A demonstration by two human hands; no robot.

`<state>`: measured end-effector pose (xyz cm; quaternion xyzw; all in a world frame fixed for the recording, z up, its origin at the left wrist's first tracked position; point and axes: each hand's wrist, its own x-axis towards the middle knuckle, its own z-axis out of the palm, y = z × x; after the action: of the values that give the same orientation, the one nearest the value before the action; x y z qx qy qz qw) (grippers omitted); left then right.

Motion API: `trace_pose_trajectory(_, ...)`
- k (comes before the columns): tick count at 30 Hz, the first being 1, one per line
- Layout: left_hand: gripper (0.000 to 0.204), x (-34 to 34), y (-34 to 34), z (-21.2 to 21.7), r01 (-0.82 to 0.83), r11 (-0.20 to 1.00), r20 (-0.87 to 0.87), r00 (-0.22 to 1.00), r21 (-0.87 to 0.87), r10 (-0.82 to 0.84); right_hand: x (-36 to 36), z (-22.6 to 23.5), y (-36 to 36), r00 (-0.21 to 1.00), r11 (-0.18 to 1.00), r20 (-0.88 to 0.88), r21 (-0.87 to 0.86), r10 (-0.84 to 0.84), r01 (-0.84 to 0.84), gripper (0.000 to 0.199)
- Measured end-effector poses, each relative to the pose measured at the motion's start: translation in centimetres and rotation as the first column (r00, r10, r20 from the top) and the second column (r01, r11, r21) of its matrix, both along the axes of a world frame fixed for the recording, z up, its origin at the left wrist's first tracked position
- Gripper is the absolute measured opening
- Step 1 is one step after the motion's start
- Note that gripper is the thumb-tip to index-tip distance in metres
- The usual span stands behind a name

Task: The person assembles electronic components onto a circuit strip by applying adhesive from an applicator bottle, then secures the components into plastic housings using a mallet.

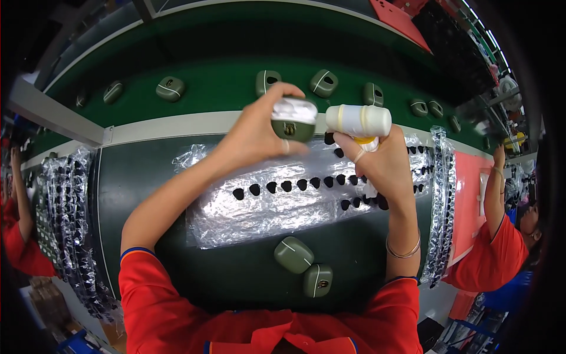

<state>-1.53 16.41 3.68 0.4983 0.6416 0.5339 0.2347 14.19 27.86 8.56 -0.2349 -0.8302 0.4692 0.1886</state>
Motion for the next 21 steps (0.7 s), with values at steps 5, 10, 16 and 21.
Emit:
trace_pose_trajectory(5,0.072,3.4,-0.7,0.5,0.033,0.994,0.079,0.997,-0.103,-0.025,-0.2,-1.0,-1.1,0.974,0.959,-0.208,0.283,0.088,-0.026,0.028)
trace_pose_trajectory(10,0.071,3.7,-0.7,1.5,0.092,0.990,0.280,0.958,-0.111,-0.058,0.0,-0.9,-1.8,0.984,0.961,-0.142,0.269,0.110,-0.068,0.029)
trace_pose_trajectory(16,0.071,3.4,-0.9,0.9,0.080,0.997,0.334,0.940,-0.011,-0.072,-0.3,-0.9,-2.0,0.989,0.977,-0.124,0.208,0.074,-0.047,0.027)
trace_pose_trajectory(21,0.072,3.1,-0.9,1.7,0.199,0.978,0.499,0.855,-0.060,-0.144,-0.1,-0.6,-1.9,0.994,0.975,-0.084,0.215,0.072,-0.052,0.025)
